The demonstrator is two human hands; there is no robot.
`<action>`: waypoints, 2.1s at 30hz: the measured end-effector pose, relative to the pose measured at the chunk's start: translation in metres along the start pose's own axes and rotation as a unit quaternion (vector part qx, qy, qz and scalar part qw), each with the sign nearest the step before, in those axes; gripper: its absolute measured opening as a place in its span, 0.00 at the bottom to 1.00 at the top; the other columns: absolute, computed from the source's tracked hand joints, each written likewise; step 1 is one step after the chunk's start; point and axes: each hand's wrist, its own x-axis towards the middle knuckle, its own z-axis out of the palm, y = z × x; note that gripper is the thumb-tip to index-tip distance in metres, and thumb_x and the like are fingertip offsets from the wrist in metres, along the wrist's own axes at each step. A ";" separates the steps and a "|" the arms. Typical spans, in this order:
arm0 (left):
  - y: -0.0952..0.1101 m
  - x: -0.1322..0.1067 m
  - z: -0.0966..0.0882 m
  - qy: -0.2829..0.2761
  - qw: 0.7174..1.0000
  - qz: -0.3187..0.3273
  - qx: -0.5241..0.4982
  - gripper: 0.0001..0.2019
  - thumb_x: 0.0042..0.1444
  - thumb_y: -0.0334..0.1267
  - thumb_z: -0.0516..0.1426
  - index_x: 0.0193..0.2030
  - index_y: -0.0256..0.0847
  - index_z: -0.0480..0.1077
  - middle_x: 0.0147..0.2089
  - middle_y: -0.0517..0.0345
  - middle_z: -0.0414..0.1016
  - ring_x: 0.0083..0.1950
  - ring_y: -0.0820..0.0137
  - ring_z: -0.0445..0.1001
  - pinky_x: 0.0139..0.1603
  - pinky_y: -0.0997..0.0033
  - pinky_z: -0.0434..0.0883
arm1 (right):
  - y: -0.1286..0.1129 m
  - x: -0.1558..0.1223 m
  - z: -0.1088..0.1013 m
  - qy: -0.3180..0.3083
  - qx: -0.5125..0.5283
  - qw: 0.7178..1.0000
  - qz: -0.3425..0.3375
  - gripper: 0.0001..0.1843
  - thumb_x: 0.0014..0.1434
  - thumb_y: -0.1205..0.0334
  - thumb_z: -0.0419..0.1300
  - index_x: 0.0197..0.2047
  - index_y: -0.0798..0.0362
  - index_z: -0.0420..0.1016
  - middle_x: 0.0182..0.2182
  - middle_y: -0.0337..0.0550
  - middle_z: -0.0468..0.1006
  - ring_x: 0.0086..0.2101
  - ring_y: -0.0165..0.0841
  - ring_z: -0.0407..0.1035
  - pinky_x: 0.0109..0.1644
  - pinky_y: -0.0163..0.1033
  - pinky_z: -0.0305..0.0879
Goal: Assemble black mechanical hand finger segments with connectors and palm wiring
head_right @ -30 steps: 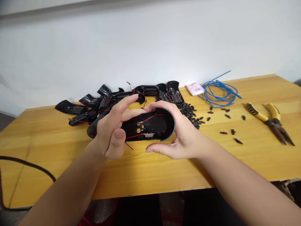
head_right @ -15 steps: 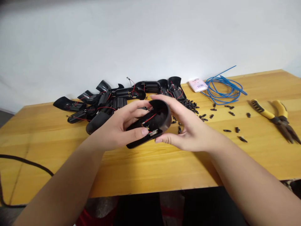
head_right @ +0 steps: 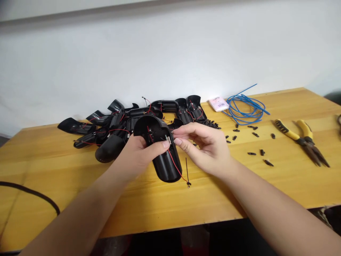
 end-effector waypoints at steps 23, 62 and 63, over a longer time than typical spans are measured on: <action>-0.012 0.001 0.009 0.131 0.984 0.117 -0.005 0.09 0.68 0.44 0.58 0.50 0.45 0.65 0.52 0.52 0.76 0.57 0.60 0.75 0.59 0.57 0.76 | 0.002 -0.020 0.008 -0.096 -0.029 0.993 0.060 0.35 0.69 0.62 0.63 0.75 0.43 0.59 0.68 0.48 0.69 0.68 0.43 0.65 0.72 0.51 0.68; 0.001 -0.003 0.004 0.207 0.953 0.075 0.207 0.12 0.64 0.36 0.59 0.29 0.43 0.76 0.33 0.57 0.78 0.46 0.63 0.77 0.55 0.58 0.74 | -0.008 -0.020 0.036 -0.097 0.197 0.942 0.254 0.36 0.74 0.65 0.57 0.77 0.34 0.48 0.52 0.40 0.79 0.50 0.30 0.77 0.57 0.37 0.78; 0.002 -0.003 0.004 0.214 0.949 0.082 0.216 0.12 0.64 0.35 0.59 0.28 0.43 0.76 0.32 0.57 0.78 0.46 0.63 0.77 0.55 0.58 0.74 | -0.009 -0.019 0.035 -0.099 0.186 0.946 0.247 0.35 0.74 0.65 0.57 0.77 0.33 0.50 0.57 0.40 0.77 0.54 0.30 0.76 0.60 0.37 0.77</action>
